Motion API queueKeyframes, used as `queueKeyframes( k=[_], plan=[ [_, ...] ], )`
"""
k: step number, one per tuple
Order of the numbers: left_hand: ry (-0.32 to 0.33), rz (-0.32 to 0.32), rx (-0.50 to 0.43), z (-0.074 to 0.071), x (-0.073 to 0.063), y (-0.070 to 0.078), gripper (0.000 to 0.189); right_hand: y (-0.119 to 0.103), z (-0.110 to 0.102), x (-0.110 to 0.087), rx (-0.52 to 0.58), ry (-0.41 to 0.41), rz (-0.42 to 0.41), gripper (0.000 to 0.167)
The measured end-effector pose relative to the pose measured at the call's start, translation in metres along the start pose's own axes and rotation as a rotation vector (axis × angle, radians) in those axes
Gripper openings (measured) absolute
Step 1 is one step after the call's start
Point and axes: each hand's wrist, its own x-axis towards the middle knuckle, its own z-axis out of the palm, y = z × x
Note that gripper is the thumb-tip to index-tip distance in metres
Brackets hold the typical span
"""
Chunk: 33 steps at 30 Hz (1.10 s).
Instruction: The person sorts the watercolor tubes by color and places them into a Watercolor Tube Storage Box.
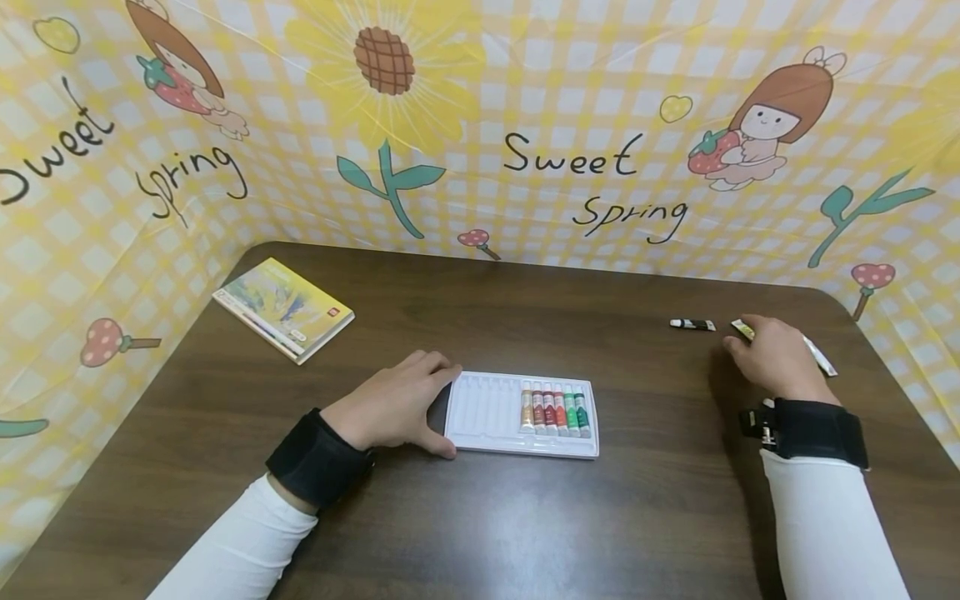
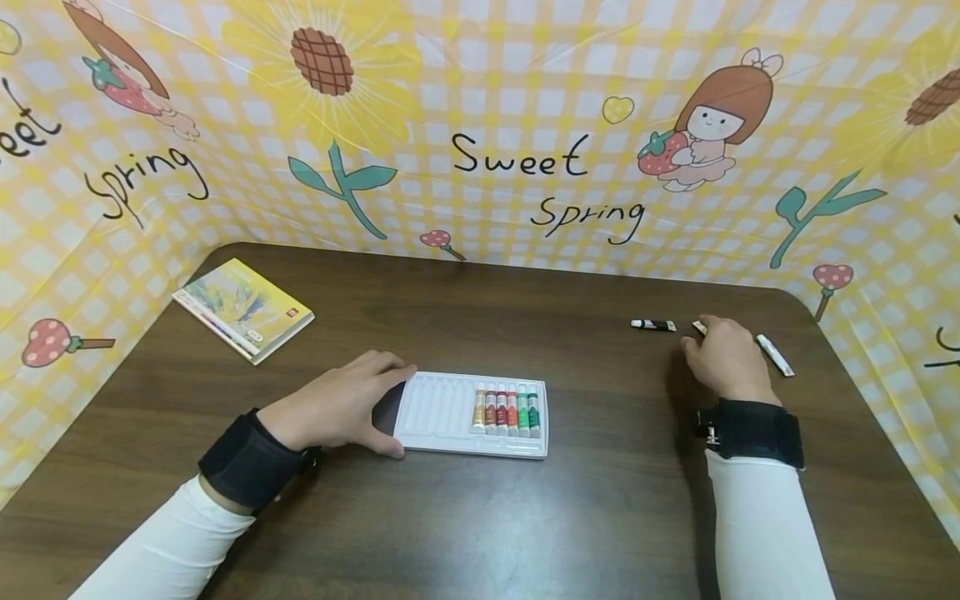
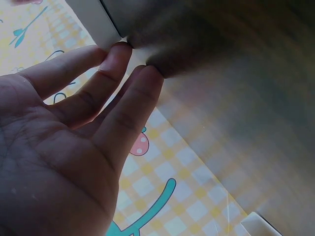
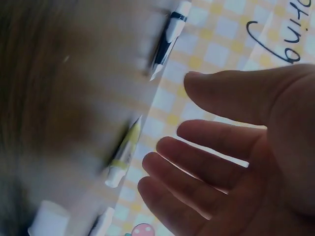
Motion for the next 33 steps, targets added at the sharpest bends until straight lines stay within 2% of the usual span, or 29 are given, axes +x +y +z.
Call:
queueKeyframes(
  k=[5, 8, 16, 26, 29, 33],
  plan=[
    [-0.012, -0.01, -0.001, -0.001, 0.0, 0.0, 0.105, 0.008, -0.001, 0.005, -0.022, -0.161, 0.023, 0.058],
    [-0.019, -0.016, -0.006, -0.001, 0.001, 0.0, 0.105, 0.009, -0.002, 0.006, -0.027, -0.21, 0.039, 0.063],
    [-0.024, -0.02, -0.014, -0.001, 0.001, -0.001, 0.105, 0.009, -0.003, 0.005, -0.068, -0.176, -0.005, 0.047],
    [-0.016, -0.018, -0.019, -0.001, 0.001, -0.001, 0.105, 0.005, -0.008, 0.003, -0.066, -0.179, 0.012, 0.043],
    [-0.008, -0.013, -0.012, -0.001, 0.0, -0.001, 0.104, 0.005, -0.01, 0.002, -0.052, -0.181, -0.007, 0.037],
    [-0.002, -0.007, -0.009, -0.001, 0.0, 0.0, 0.104, 0.005, -0.01, 0.001, -0.04, -0.181, -0.017, 0.018]
  ],
)
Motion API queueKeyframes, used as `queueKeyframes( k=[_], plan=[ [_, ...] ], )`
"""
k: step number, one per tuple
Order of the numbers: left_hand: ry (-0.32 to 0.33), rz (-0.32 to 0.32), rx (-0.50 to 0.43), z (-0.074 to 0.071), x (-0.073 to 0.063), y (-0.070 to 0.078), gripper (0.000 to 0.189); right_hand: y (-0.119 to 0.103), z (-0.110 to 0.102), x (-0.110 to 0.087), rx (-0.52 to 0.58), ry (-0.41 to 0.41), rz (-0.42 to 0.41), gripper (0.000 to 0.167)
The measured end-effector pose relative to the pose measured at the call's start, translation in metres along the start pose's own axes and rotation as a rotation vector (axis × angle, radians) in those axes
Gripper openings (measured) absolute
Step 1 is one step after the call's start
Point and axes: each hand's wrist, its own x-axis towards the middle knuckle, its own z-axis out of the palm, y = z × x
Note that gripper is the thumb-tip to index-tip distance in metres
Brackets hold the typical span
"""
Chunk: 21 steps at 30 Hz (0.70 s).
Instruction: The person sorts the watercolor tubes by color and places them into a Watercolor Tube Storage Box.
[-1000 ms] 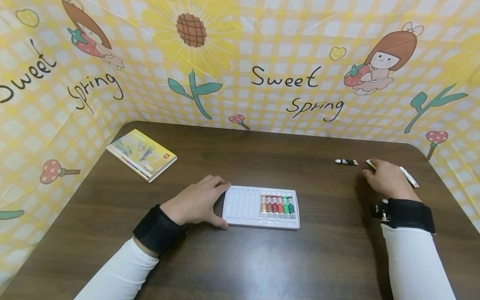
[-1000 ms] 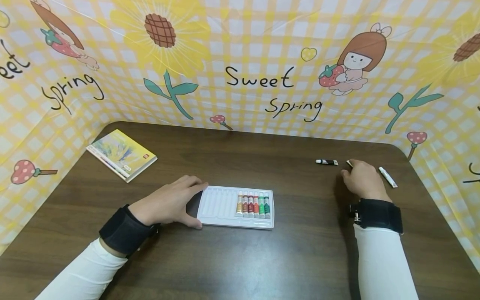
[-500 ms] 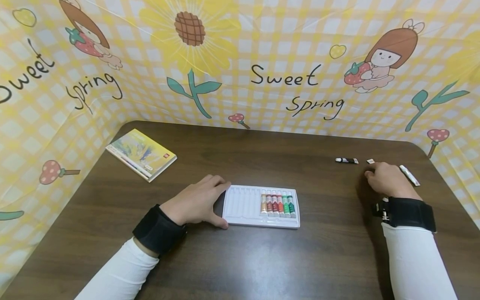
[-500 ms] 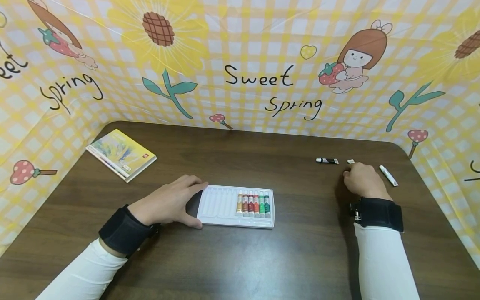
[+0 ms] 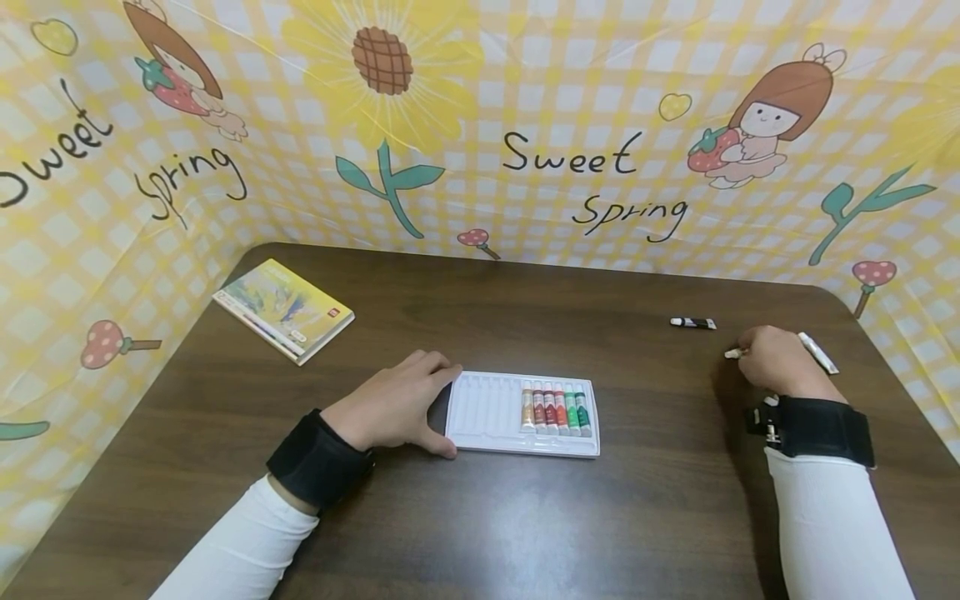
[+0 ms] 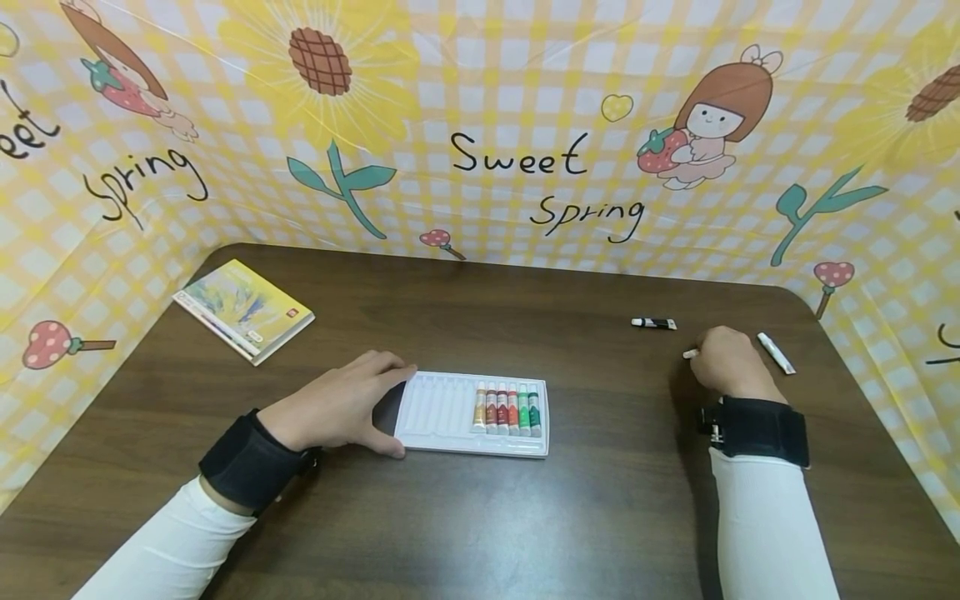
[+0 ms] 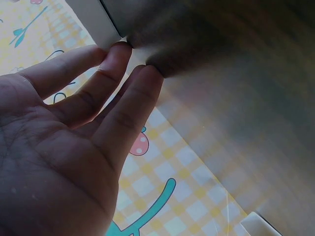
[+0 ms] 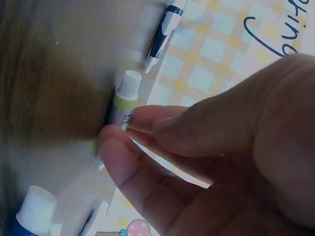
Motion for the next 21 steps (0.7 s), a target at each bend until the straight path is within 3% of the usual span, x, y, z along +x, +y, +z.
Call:
queueKeyframes(
  k=[7, 13, 21],
  plan=[
    [0.004, 0.001, 0.002, 0.0, 0.0002, 0.0004, 0.105, 0.0025, 0.0033, -0.0009, 0.003, 0.07, 0.013, 0.026],
    [0.004, 0.004, 0.008, -0.0003, 0.0006, 0.0005, 0.106, 0.0015, 0.0062, -0.0023, 0.021, 0.119, 0.048, 0.019],
    [0.002, 0.004, 0.003, -0.0006, 0.0003, 0.0009, 0.105, -0.0012, 0.0056, -0.0039, 0.042, 0.112, 0.071, 0.025]
  ],
)
